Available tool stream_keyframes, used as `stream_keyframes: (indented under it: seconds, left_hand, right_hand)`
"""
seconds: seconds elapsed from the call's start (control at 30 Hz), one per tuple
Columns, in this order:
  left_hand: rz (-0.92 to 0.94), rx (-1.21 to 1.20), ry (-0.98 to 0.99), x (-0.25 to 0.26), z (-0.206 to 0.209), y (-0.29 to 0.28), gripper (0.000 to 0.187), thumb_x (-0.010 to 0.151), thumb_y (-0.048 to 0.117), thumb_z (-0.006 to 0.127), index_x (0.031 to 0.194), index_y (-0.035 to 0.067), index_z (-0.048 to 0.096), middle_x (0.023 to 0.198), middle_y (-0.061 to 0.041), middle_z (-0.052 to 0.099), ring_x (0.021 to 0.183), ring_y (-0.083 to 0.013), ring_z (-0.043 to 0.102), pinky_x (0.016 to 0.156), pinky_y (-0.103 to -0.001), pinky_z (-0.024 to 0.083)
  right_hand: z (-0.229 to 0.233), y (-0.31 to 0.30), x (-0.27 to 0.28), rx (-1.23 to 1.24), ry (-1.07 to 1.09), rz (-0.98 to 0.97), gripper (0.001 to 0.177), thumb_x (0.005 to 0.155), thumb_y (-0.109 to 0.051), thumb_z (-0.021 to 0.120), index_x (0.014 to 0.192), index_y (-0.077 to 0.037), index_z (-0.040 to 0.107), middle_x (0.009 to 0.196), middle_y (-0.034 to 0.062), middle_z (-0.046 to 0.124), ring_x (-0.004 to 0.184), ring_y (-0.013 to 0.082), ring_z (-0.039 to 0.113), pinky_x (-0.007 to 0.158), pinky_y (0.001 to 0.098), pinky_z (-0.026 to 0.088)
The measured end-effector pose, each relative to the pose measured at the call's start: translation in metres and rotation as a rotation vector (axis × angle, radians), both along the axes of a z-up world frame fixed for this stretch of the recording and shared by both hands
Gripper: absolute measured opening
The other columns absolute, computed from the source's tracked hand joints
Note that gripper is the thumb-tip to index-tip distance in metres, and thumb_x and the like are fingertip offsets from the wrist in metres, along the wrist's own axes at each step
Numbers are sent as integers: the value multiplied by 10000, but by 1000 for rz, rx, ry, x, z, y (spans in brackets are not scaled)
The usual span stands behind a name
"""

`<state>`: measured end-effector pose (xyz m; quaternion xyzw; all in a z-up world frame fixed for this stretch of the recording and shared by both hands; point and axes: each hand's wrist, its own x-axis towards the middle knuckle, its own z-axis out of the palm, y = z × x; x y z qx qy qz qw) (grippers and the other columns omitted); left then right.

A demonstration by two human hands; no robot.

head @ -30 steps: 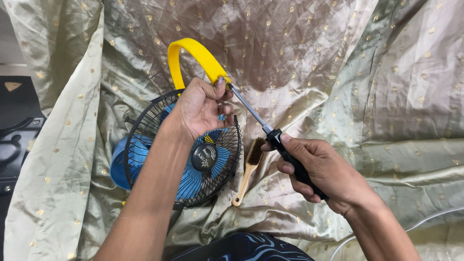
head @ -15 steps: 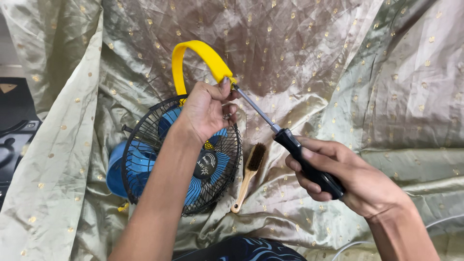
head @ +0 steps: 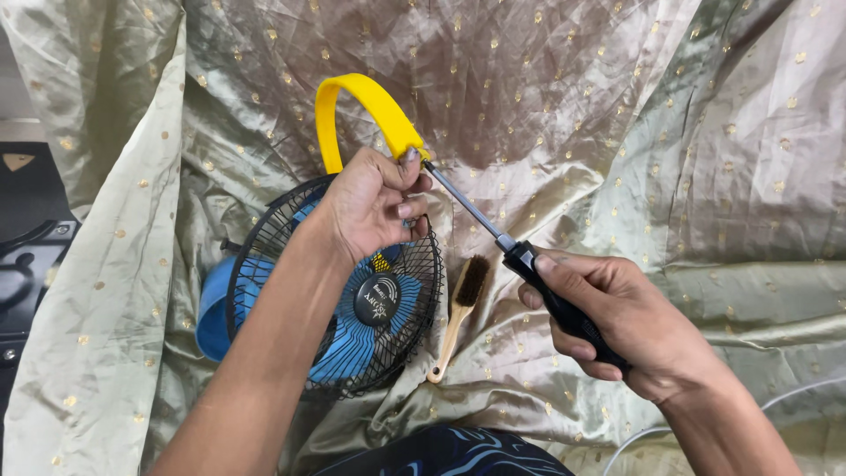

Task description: The person disassembles a small electric fan by removing the front grille and then detaching the yellow handle from the fan body using a screwdriver. The person uses a brush to clean the fan blades and grille.

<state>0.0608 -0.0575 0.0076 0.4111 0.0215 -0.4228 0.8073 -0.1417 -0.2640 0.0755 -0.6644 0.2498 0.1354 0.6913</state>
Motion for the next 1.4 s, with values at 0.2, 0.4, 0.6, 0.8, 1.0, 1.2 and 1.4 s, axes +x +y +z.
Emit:
stream_keyframes:
  seconds: [0.2, 0.4, 0.6, 0.8, 1.0, 1.2, 1.4]
  left_hand:
    - [-8, -41, -1, -1, -1, -4, 116, 890, 167, 684, 906, 129, 575, 845, -15, 557, 523, -111, 393, 669, -425, 440]
    - [-26, -2, -17, 5, -7, -7, 114, 884, 156, 682, 903, 140, 571, 853, -21, 568, 538, -120, 401, 663, -413, 430]
    - [27, -158, 32, 9, -9, -5, 129, 887, 183, 691, 966, 117, 613, 860, -33, 584, 579, -156, 458, 707, -432, 470]
    - [55, -233, 24, 4, -3, -2, 248, 898, 218, 670, 1117, 101, 676, 849, -27, 599, 609, -150, 466, 720, -398, 471]
    - [132, -130, -107, -2, 15, 3, 347, 866, 288, 677, 1145, 93, 742, 817, 14, 568, 606, -125, 443, 660, -348, 453]
    - [208, 45, -196, -1, 23, 0, 493, 851, 565, 662, 1040, 126, 781, 813, 40, 582, 597, -103, 455, 615, -281, 416]
    - [291, 235, -293, 1, 20, -12, 557, 770, 650, 705, 989, 147, 798, 836, 70, 651, 615, -76, 510, 631, -274, 455]
  right_hand:
    - [11, 34, -4, -862, -218, 57, 316, 943, -290, 675, 1127, -40, 733, 588, 80, 641, 470, 88, 490, 412, 313, 429]
    - [16, 46, -8, -1291, -650, 107, 390, 884, -206, 746, 1241, -51, 717, 939, 168, 752, 678, 80, 631, 581, 301, 538]
    - [19, 11, 4, -555, -141, 45, 434, 942, -223, 721, 1332, -34, 703, 717, 138, 642, 505, 150, 497, 422, 304, 415]
    - [-9, -16, -2, 993, -46, -47, 585, 1070, -187, 412, 1549, 98, 232, 1036, 213, 543, 655, 161, 535, 376, 202, 426]
    - [-19, -7, 2, 1335, -95, 20, 565, 1126, -211, 383, 1596, 30, 182, 1064, 121, 491, 619, 112, 476, 354, 178, 413]
    - [-15, -2, 7, 1099, -100, -24, 333, 1160, -232, 397, 1345, 34, 320, 959, 93, 458, 574, 82, 445, 322, 178, 385]
    - [-11, 8, 10, 667, -192, -5, 278, 1071, -194, 452, 1222, 37, 424, 935, 116, 528, 495, 67, 425, 268, 164, 324]
